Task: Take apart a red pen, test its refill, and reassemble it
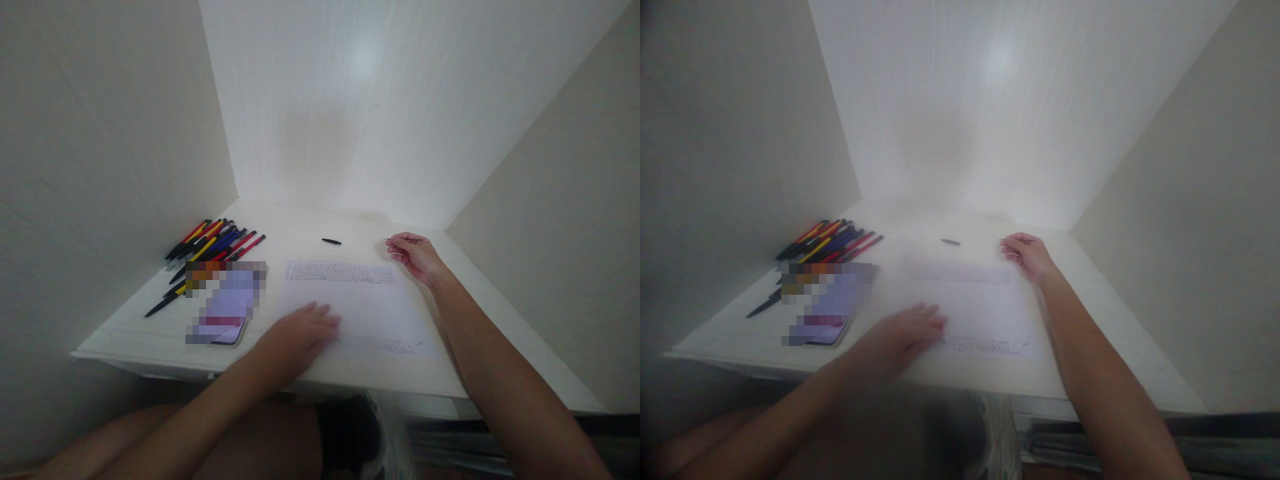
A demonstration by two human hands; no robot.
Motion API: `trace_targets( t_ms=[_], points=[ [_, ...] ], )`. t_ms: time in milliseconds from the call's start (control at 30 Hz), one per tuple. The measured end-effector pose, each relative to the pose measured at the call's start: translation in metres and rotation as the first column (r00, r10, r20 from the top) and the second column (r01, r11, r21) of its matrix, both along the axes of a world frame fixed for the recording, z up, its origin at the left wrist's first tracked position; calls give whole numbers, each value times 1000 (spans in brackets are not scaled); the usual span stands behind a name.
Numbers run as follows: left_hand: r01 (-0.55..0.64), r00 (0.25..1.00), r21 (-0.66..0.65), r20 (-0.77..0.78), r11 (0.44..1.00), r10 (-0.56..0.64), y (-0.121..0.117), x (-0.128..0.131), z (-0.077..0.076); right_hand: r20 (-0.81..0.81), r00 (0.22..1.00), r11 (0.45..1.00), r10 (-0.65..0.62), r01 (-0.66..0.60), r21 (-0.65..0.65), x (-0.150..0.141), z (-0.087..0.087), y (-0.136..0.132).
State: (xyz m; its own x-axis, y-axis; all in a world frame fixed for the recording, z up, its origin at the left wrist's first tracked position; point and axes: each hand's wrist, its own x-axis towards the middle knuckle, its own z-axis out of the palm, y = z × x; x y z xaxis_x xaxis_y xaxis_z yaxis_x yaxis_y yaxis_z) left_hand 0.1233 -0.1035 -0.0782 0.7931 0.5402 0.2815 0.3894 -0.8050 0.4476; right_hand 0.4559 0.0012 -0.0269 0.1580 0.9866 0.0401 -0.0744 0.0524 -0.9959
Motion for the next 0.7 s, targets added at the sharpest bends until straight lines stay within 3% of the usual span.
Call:
trace_targets(
  t_ms=[133,267,467,600,700],
  points=[
    [-85,996,32,21,996,85,2,-2,-9,-18,996,996,-88,88,-15,23,-9,7],
    [-148,989,28,9,989,148,5,-14,-12,-18,995,995,-101,100,-14,22,-23,13],
    [-50,998,76,-28,996,52,2,-22,23,42,999,999,32,-30,-43,25,-31,-18],
    [-7,997,158,-75,987,19,-4,22,45,258,962,995,90,-101,28,29,-33,-39],
    [50,988,185,-150,981,-22,-5,75,47,293,946,988,142,-154,18,31,-33,-39]
  ],
)
